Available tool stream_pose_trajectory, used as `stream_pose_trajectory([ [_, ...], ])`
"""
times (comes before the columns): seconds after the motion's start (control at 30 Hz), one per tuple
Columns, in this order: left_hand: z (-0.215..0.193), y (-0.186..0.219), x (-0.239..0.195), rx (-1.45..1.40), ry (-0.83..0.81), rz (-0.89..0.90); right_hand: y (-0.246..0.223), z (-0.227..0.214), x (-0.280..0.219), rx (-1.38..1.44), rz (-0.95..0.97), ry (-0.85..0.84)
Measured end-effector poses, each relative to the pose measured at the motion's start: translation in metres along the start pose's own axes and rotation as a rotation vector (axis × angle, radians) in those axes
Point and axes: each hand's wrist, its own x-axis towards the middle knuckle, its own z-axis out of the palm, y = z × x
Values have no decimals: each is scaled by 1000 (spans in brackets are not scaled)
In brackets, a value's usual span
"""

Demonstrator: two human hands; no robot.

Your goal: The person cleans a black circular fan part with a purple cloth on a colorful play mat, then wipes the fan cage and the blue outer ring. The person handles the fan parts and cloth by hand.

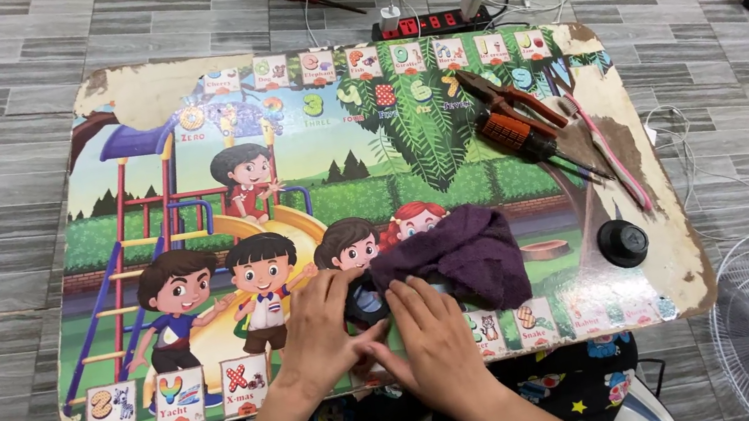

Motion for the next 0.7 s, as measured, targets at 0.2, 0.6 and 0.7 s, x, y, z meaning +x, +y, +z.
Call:
stream_pose_trajectory([
  [0.2,-4,5,2,28,-15,7,9,8,7,76,10,-30],
  [0.6,20,-17,-12,154,2,77,0,-22,-9,112,-1,6],
  [0.7,37,-40,-16,203,3,66,4,-33,-10,162,6,19],
])
